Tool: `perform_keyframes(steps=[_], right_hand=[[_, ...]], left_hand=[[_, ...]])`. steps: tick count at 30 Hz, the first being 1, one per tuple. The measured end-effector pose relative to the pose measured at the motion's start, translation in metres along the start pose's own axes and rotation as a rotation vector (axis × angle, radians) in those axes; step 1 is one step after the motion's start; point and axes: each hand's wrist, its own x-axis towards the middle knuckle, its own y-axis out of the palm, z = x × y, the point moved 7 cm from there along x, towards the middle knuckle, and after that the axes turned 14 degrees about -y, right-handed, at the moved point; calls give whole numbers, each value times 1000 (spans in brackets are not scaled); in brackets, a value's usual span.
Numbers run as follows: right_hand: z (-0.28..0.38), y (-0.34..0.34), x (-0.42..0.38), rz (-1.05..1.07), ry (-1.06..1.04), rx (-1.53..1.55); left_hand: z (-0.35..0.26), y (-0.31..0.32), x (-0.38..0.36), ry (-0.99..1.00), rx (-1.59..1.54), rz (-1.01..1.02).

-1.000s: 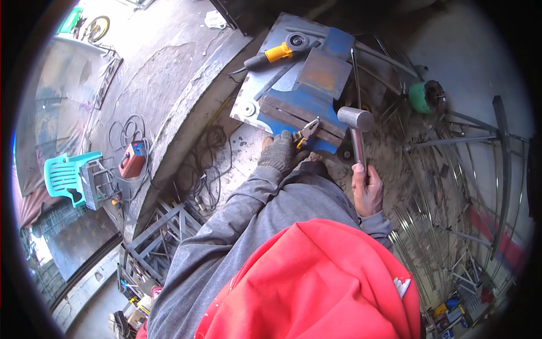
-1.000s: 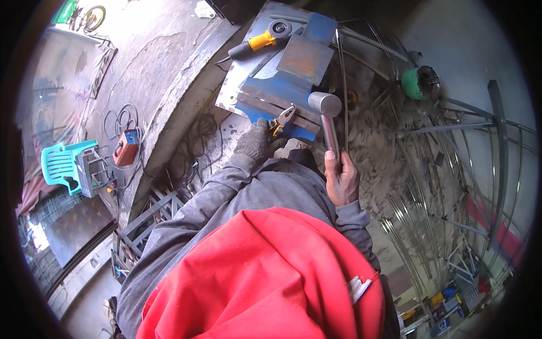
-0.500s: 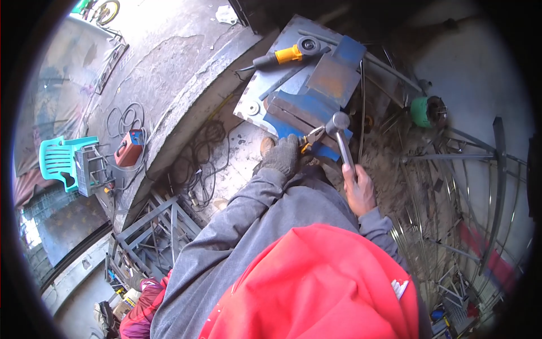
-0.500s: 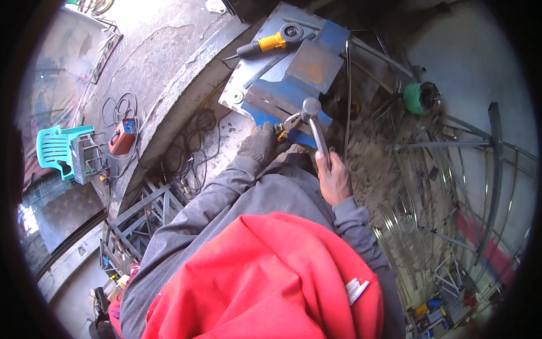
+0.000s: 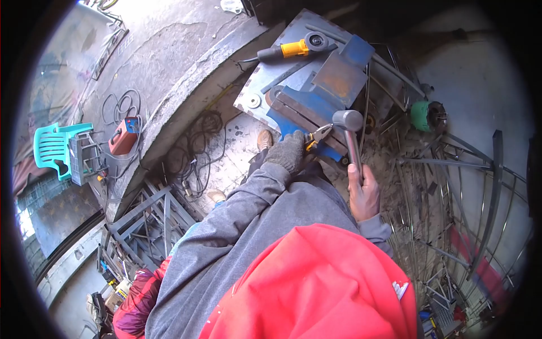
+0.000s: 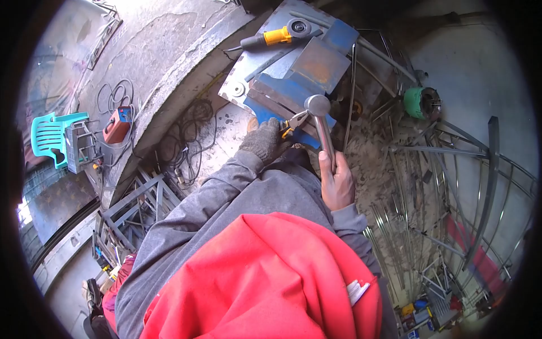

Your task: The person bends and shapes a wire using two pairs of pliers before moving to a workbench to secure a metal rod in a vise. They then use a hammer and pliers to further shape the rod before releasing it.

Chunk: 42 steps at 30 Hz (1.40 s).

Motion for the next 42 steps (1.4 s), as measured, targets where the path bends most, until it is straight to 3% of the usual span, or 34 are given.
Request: perform_keyframes(steps=[7,9,13,22,28,30,34,39,42], right_hand=[[-17,6,-8,55,16,-6],[-7,1,-9,-74,-62,42],[6,-2,-1,-127,-180,23],[-5,-6,10,28,-45,-98],[0,-5,9,-161,-204,-32],[-22,3,19,118,-25,-231],[-60,-2,4,82,45,-236],[-34,-18,-4,-55,5,-55],[5,-27,3,-148,-198,-37]], left_hand=[[2,1,-1,-12,-2,35],[1,-1,-2,-42,7,58],[-4,-6,-2,-37,28,48],[-11,-14,-4,-23,68,24],[-10,-13,-3,-23,95,37],[-8,-9,-2,-20,110,38],[-1,-7,4,-26,104,39],[-9,-19,-5,-9,61,-11],[-18,-29,-2,-51,113,10]])
